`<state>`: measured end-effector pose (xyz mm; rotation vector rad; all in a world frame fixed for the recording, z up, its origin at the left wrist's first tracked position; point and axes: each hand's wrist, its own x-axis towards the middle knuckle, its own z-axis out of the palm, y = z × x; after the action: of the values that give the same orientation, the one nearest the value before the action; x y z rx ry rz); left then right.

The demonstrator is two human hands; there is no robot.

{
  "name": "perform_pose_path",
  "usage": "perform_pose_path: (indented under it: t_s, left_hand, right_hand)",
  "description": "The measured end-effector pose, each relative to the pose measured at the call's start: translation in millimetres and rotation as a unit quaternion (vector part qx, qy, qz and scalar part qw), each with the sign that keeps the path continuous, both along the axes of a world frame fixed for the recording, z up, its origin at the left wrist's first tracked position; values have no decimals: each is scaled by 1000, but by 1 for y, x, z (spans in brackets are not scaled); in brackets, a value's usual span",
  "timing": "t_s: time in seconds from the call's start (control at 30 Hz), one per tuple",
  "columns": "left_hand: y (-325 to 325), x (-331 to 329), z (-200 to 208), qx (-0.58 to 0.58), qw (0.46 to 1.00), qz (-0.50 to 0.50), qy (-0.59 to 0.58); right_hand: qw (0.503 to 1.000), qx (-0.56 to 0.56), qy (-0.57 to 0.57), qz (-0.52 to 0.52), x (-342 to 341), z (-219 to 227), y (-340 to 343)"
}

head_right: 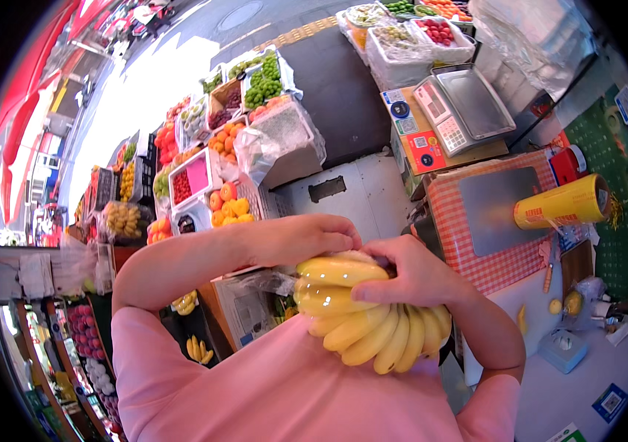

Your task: The person retrieves a bunch of bananas from a cardboard box, places it on a scale, and wraps it in plastic film by hand.

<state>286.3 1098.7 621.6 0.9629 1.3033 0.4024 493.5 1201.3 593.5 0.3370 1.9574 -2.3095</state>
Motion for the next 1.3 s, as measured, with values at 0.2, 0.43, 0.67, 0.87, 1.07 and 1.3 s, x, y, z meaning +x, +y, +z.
perform_pose_path:
  t_s: [0.2,0.43,0.67,0.87,1.07,1.3]
  left_hand:
    - [2,-18,-30,-204,959,37,-194]
    - [-21,-40,-101,-102,963,-52,-246]
    - [-98,-47,-162,-43,902,121,-412]
    - [-175,-56,-202,-21,808,222,-546]
    - [-226,-31,-198,-95,705,358,-604]
    - [-308,70,-218,106,574,505,-636]
  right_hand:
    - [979,-176,-70,78,-32,-36,4]
    - [931,-244,-255,89,-59,-94,-4]
    - [882,-154,-354,269,-83,-66,5]
    - [878,-135,-389,243,-109,-80,-2]
    - [830,-192,-505,142,-128,-103,-52]
    - [858,-187,-413,242,-171,-76,-112]
